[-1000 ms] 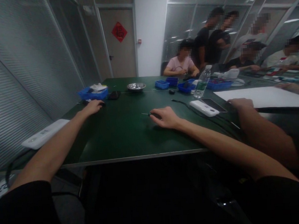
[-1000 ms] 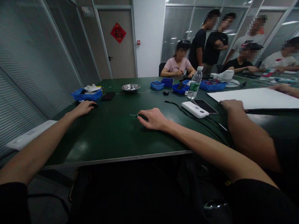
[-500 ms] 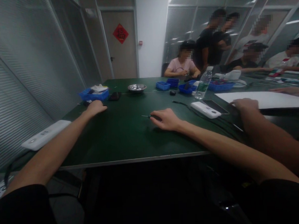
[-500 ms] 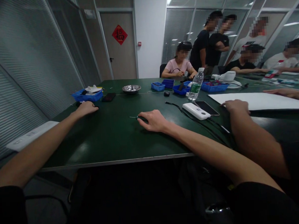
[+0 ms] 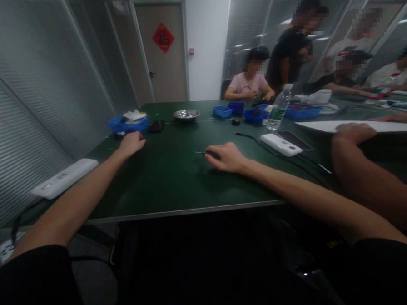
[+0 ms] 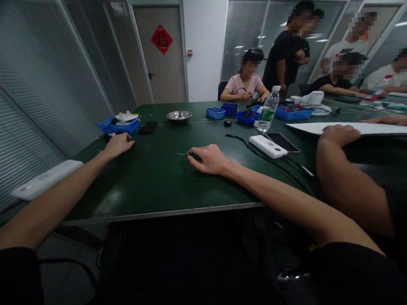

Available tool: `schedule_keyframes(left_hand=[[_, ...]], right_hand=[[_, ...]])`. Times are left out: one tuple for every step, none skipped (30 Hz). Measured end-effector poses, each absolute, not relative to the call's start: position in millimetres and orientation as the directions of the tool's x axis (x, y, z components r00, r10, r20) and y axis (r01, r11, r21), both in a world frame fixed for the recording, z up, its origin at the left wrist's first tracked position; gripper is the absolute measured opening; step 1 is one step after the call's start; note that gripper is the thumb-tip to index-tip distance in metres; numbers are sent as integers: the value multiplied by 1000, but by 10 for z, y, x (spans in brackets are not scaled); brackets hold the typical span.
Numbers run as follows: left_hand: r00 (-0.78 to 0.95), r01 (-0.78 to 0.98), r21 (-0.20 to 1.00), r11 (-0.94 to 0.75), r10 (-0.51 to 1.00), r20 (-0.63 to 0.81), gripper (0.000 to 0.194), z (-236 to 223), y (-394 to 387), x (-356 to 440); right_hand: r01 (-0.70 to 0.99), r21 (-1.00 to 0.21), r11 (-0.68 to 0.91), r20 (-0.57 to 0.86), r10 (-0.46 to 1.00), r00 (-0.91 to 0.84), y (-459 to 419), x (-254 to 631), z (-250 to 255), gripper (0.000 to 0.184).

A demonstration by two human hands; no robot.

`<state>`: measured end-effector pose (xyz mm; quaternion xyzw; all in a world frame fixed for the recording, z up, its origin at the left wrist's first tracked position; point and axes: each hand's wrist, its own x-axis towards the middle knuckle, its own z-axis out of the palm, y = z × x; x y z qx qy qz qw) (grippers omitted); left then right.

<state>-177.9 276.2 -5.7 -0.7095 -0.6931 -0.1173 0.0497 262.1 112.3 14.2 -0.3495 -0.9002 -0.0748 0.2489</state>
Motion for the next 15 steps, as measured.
schedule_keyframes(left_hand=[[-5, 994, 103, -23, 967, 256, 56, -58, 2761, -1791], [-25, 994, 107, -4, 963, 267, 62, -54, 2760, -1804], [-38, 995, 99, 13, 965, 260, 65, -48, 2757, -1816], [-41, 997, 78, 23, 970, 238, 64, -40, 2754, -1829], [-33, 998, 50, 23, 976, 214, 61, -34, 2750, -1841], [-19, 1000, 25, 14, 981, 193, 57, -29, 2748, -1853], [-1, 1000, 7, 0, 984, 177, 52, -26, 2748, -1863], [15, 1000, 1, -15, 985, 170, 47, -25, 2753, -1873], [20, 1000, 2, -21, 985, 171, 43, -24, 2762, -1881], [17, 1000, 10, -19, 985, 172, 40, -24, 2775, -1887], [12, 1000, 23, -16, 986, 165, 39, -23, 2792, -1892], [4, 999, 42, -10, 988, 152, 38, -22, 2810, -1896], [-5, 998, 65, -4, 990, 139, 36, -20, 2828, -1897], [-13, 996, 89, 1, 992, 129, 35, -18, 2843, -1897], [-17, 994, 111, 3, 992, 122, 33, -16, 2853, -1895]], right_hand=[[666, -39, 745, 501, 592, -632, 1123, 2621, 144, 37], [665, -39, 746, 501, 590, -633, 1123, 2622, 147, 37], [663, -38, 748, 500, 589, -635, 1124, 2622, 149, 37], [660, -37, 750, 499, 586, -638, 1124, 2622, 152, 37], [658, -36, 752, 496, 585, -642, 1125, 2623, 154, 37], [656, -35, 754, 493, 584, -645, 1125, 2623, 156, 37], [652, -36, 758, 488, 582, -650, 1125, 2623, 158, 37], [648, -38, 761, 485, 581, -654, 1123, 2623, 159, 37], [645, -39, 763, 483, 580, -656, 1121, 2622, 160, 37], [645, -40, 763, 482, 580, -657, 1119, 2621, 161, 38], [646, -38, 762, 483, 580, -656, 1117, 2620, 161, 38], [649, -35, 760, 486, 580, -654, 1116, 2619, 160, 38], [652, -31, 758, 488, 580, -652, 1117, 2618, 158, 38], [653, -26, 757, 492, 579, -651, 1119, 2618, 155, 38], [653, -22, 757, 494, 576, -651, 1122, 2619, 151, 38]])
